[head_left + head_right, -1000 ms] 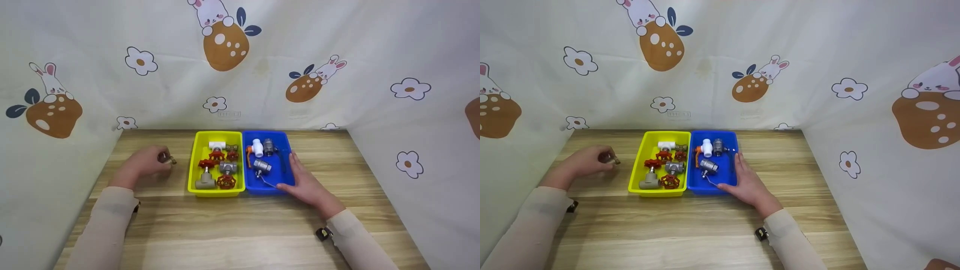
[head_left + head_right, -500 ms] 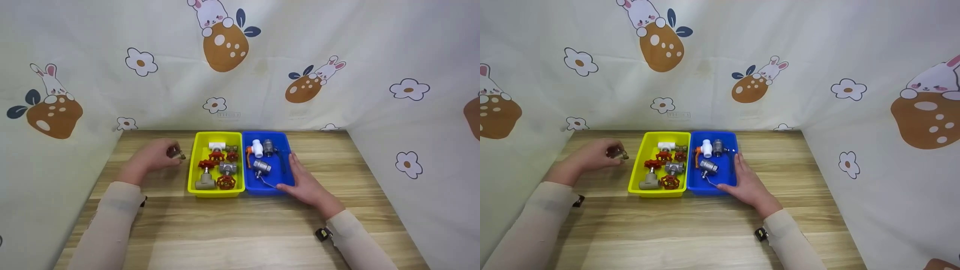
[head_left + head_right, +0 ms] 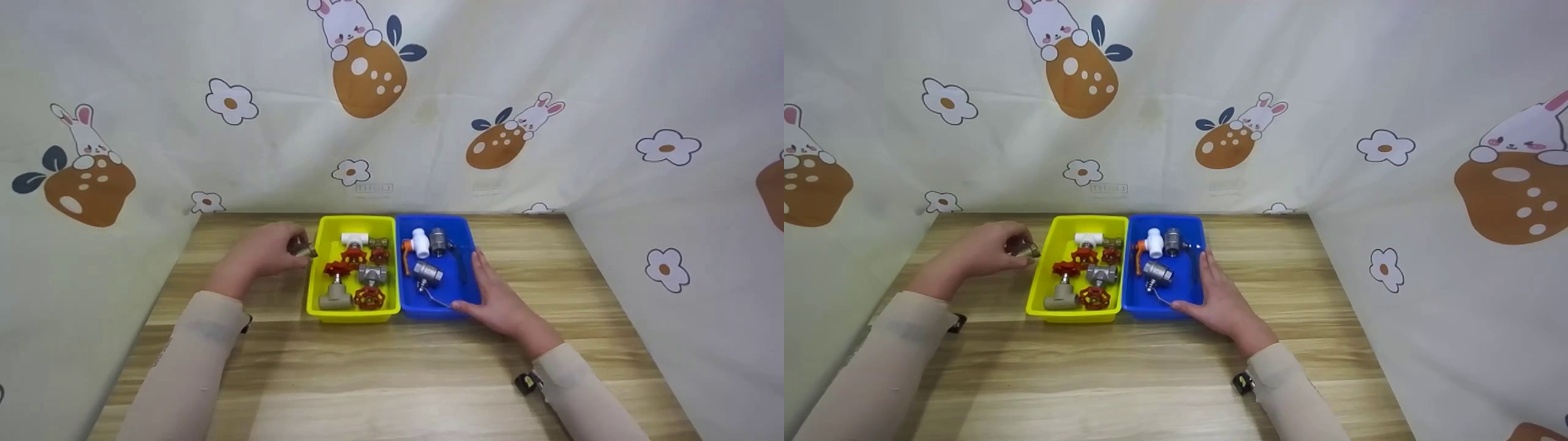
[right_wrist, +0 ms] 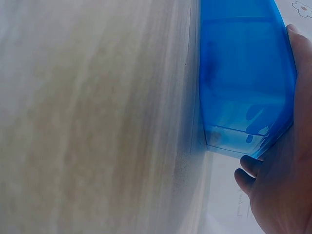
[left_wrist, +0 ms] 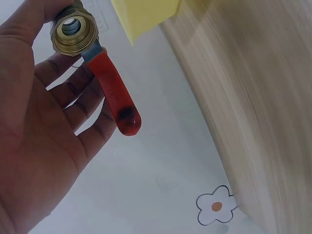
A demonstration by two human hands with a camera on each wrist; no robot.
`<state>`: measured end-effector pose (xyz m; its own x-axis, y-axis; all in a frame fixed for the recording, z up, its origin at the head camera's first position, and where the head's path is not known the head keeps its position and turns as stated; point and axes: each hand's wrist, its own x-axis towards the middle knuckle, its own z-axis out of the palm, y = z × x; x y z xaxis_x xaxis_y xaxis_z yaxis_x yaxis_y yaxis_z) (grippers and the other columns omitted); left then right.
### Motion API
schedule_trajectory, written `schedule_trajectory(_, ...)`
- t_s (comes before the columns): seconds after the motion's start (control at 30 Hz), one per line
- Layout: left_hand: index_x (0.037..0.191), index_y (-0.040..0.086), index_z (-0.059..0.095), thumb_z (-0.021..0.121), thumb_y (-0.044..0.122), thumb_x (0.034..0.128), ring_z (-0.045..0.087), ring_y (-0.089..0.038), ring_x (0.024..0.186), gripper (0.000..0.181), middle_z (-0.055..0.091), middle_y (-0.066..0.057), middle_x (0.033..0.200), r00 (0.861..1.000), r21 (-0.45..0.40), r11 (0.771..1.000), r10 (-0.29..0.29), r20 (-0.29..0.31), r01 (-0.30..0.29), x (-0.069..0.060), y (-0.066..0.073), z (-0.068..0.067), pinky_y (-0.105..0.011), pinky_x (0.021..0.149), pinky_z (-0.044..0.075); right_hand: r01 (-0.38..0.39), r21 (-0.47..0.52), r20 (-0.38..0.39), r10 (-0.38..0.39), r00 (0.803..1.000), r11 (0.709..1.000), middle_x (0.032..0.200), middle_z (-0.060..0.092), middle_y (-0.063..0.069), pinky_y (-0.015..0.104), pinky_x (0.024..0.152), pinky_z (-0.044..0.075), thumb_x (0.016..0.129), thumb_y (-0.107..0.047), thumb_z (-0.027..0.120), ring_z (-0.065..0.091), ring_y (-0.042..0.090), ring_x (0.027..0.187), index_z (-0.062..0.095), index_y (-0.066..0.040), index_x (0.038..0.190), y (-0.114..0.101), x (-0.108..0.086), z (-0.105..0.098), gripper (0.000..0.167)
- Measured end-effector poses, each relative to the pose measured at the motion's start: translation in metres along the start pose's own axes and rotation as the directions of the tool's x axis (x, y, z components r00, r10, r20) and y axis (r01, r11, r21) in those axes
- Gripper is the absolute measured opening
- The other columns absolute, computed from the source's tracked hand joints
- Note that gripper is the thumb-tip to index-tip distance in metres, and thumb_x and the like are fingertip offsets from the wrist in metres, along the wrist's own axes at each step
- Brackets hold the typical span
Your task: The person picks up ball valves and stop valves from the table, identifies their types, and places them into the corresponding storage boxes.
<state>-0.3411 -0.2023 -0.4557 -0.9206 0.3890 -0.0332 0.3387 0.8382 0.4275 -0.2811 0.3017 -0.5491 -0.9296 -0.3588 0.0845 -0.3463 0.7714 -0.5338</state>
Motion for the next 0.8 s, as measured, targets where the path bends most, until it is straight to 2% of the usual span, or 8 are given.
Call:
schedule_trajectory(0.17, 0.120, 0.014, 0.073, 0.087, 0.033, 0.0911, 0.064, -0.029, 0.097, 0.038, 0.072, -0.005, 0.108, 1.000, 0.008, 1.000, 0.011, -0.008, -0.011, 0.006, 0.016, 0.001, -0.048, 0.088, 0.057, 0.005, -0.002, 0.002, -0.005, 1.000, 1.000, 0.185, 0.002, 0.018, 0.068, 0.129, 0.024, 0.097, -0.067, 0.075, 0.014, 0.047, 0.167, 0.005, -0.004, 0.177, 0.000, 0.000, 0.000, 0.123)
schedule_trajectory(0.37, 0.117, 0.013, 0.073, 0.086, 0.036, 0.0902, 0.064, -0.028, 0.094, 0.037, 0.072, -0.004, 0.105, 0.997, 0.075, 0.994, 0.078, -0.017, -0.076, 0.017, 0.034, 0.002, -0.048, 0.087, 0.057, 0.030, -0.001, -0.003, -0.030, 1.000, 1.000, 0.185, 0.003, 0.020, 0.064, 0.131, 0.023, 0.097, -0.065, 0.076, 0.014, 0.045, 0.168, 0.007, -0.002, 0.177, 0.002, 0.001, 0.000, 0.123)
schedule_trajectory(0.6, 0.113, 0.014, 0.073, 0.085, 0.041, 0.0910, 0.063, -0.027, 0.089, 0.037, 0.070, -0.003, 0.099, 0.991, 0.104, 0.986, 0.132, 0.013, -0.132, 0.030, 0.061, 0.005, -0.044, 0.081, 0.055, 0.021, -0.004, -0.001, -0.021, 1.000, 1.000, 0.185, 0.003, 0.020, 0.065, 0.131, 0.023, 0.097, -0.067, 0.074, 0.013, 0.045, 0.168, 0.006, -0.002, 0.177, 0.002, 0.000, 0.000, 0.124)
schedule_trajectory(0.8, 0.116, 0.016, 0.072, 0.083, 0.045, 0.0928, 0.063, -0.027, 0.092, 0.039, 0.070, -0.001, 0.100, 0.989, 0.123, 0.982, 0.137, 0.054, -0.142, 0.039, 0.084, 0.008, -0.043, 0.083, 0.056, 0.015, 0.008, 0.003, -0.015, 1.000, 1.000, 0.185, 0.002, 0.019, 0.067, 0.130, 0.023, 0.097, -0.068, 0.074, 0.015, 0.047, 0.167, 0.005, -0.004, 0.177, 0.002, 0.000, -0.001, 0.124)
